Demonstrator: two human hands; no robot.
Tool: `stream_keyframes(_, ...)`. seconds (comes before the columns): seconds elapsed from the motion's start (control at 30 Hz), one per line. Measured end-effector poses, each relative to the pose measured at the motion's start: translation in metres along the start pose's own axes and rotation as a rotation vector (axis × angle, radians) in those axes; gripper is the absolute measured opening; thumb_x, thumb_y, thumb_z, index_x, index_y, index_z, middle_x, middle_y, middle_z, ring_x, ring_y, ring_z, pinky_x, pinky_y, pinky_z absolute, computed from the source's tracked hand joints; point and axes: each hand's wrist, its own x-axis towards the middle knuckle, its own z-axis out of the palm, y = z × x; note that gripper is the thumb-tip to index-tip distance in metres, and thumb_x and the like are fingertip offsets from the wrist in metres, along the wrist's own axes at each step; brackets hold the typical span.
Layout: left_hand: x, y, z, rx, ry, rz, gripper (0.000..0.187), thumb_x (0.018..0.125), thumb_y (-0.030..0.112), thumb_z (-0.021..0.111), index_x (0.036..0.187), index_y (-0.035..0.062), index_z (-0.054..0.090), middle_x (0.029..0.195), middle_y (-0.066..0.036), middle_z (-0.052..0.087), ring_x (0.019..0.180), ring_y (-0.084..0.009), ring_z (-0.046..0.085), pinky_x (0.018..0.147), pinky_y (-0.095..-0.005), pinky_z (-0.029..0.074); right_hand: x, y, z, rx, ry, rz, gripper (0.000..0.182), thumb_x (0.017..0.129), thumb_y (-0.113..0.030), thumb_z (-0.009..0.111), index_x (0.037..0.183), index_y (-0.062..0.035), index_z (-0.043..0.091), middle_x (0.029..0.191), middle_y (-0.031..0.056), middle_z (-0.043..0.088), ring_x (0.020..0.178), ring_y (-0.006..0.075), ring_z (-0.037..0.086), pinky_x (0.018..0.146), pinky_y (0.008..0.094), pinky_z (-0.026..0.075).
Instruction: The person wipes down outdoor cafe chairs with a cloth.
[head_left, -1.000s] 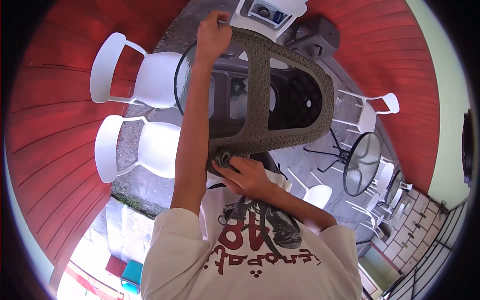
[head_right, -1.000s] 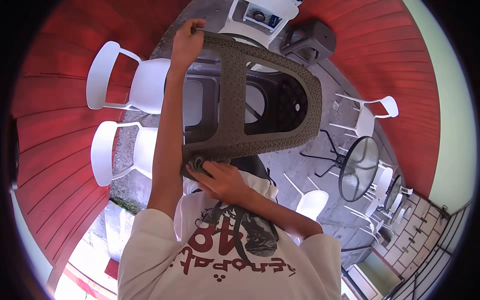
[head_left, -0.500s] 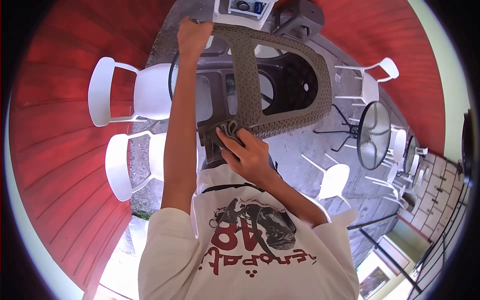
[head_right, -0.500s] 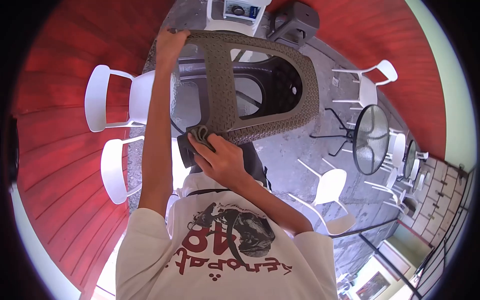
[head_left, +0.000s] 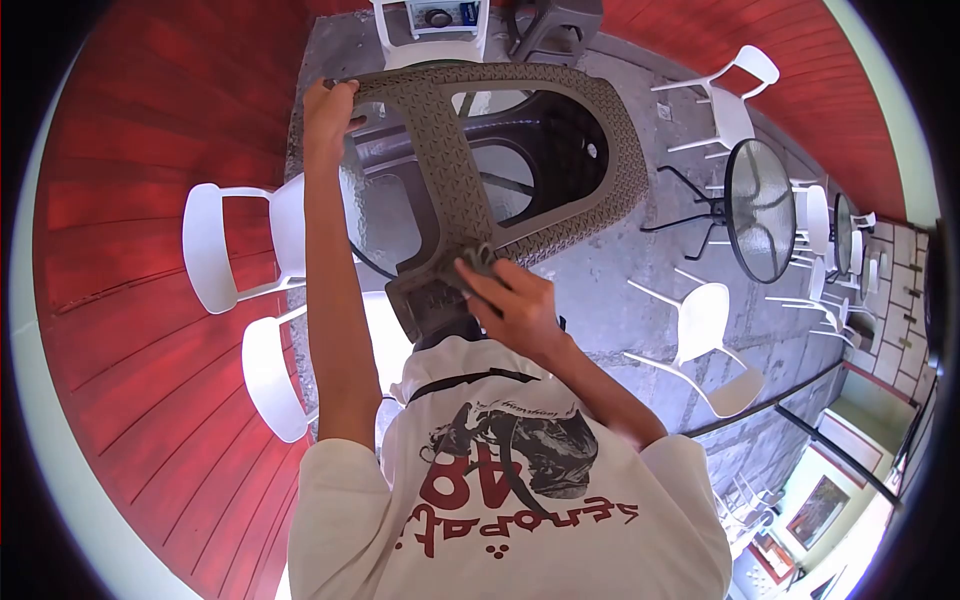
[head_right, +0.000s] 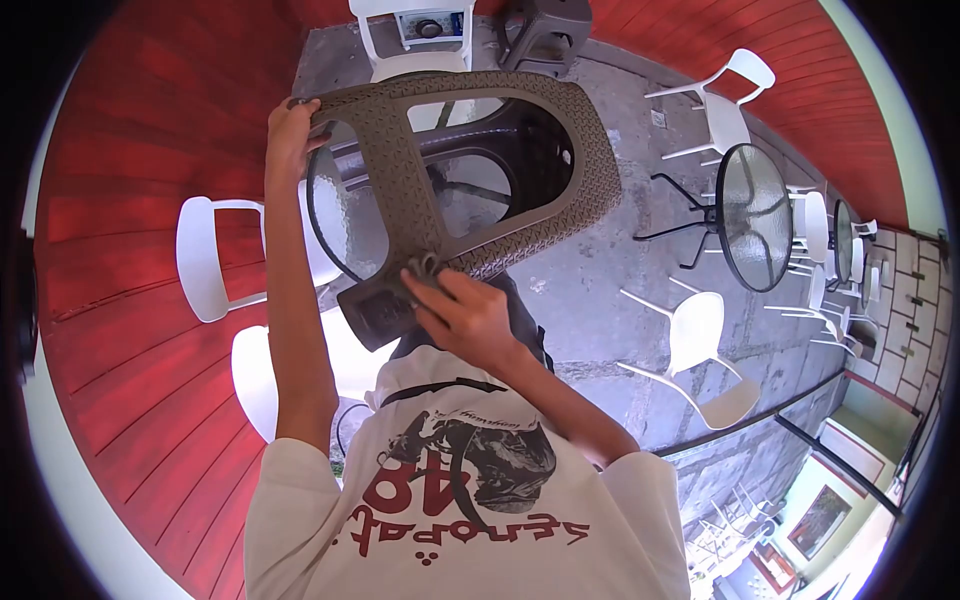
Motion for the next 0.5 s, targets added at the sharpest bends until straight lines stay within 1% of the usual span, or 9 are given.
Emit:
stream_keyframes(0.03,-0.001,0.000,0.000,-0.002,-0.009,-0.004,0.026,0.098,0.018,0.059,0.116,-0.0013,0.058,0.112,-0.014,0.062,0.105,-0.0251,0.064,0.090,-0.0459,0.057,0.001,-0.002,0.000,0.027,-0.044,-0.077,0.048,0.071,-0.003,0.078,0.118,-0.0056,0.075,0.076,0.0066,0.051,0.060,0.0229,0.057,0.054,0.0342,0.048)
stream_keyframes(0.07,0.000,0.001,0.000,0.010,-0.021,0.001,0.027,0.097,0.018,0.059,0.117,-0.0012,0.058,0.113,-0.014,0.062,0.105,-0.0252,0.063,0.090,-0.0459,0.057,0.003,0.001,0.002,0.002,-0.055,-0.094,0.048,0.069,-0.004,0.078,0.117,-0.0082,0.076,0.078,0.0060,0.053,0.064,0.0223,0.059,0.056,0.0352,0.050)
stream_keyframes(0.17,0.003,-0.001,-0.004,0.043,-0.045,0.011,0.030,0.097,0.018,0.059,0.120,-0.0006,0.058,0.116,-0.014,0.062,0.107,-0.0252,0.063,0.090,-0.0457,0.057,0.027,0.018,-0.010,-0.076,-0.093,-0.088,0.044,0.074,-0.009,0.077,0.118,-0.0137,0.076,0.082,0.0037,0.056,0.069,0.0221,0.062,0.060,0.0348,0.053)
stream_keyframes(0.2,0.003,-0.002,-0.006,0.058,-0.051,0.014,0.031,0.097,0.019,0.059,0.122,-0.0003,0.057,0.117,-0.013,0.062,0.107,-0.0252,0.062,0.091,-0.0454,0.057,0.036,0.021,-0.011,-0.070,-0.074,-0.027,0.042,0.075,-0.010,0.076,0.117,-0.0166,0.076,0.083,0.0042,0.057,0.074,0.0236,0.064,0.062,0.0358,0.054)
stream_keyframes(0.33,0.003,-0.003,-0.007,0.061,-0.048,0.012,0.035,0.097,0.020,0.059,0.127,0.0019,0.057,0.119,-0.011,0.062,0.109,-0.0247,0.062,0.092,-0.0450,0.056,0.085,0.043,-0.009,-0.038,-0.116,0.011,0.039,0.080,-0.012,0.075,0.117,-0.0204,0.076,0.092,0.0072,0.058,0.080,0.0266,0.067,0.067,0.0388,0.055)
stream_keyframes(0.43,0.008,-0.006,-0.012,0.075,-0.102,0.039,0.080,0.092,0.020,0.064,0.156,-0.0084,0.026,0.138,-0.026,0.055,0.116,-0.0305,0.063,0.088,-0.0401,0.059,0.126,0.056,0.005,-0.008,-0.137,0.038,0.035,0.084,-0.014,0.074,0.118,-0.0231,0.077,0.100,0.0095,0.059,0.085,0.0297,0.068,0.071,0.0416,0.056)
stream_keyframes(0.5,0.003,-0.003,-0.014,0.108,-0.097,0.054,0.079,0.092,0.020,0.065,0.156,-0.0077,0.027,0.139,-0.026,0.055,0.115,-0.0296,0.064,0.086,-0.0398,0.059,0.153,0.067,0.015,0.001,-0.123,0.050,0.033,0.086,-0.017,0.074,0.118,-0.0236,0.076,0.103,0.0108,0.059,0.088,0.0318,0.068,0.073,0.0429,0.056)
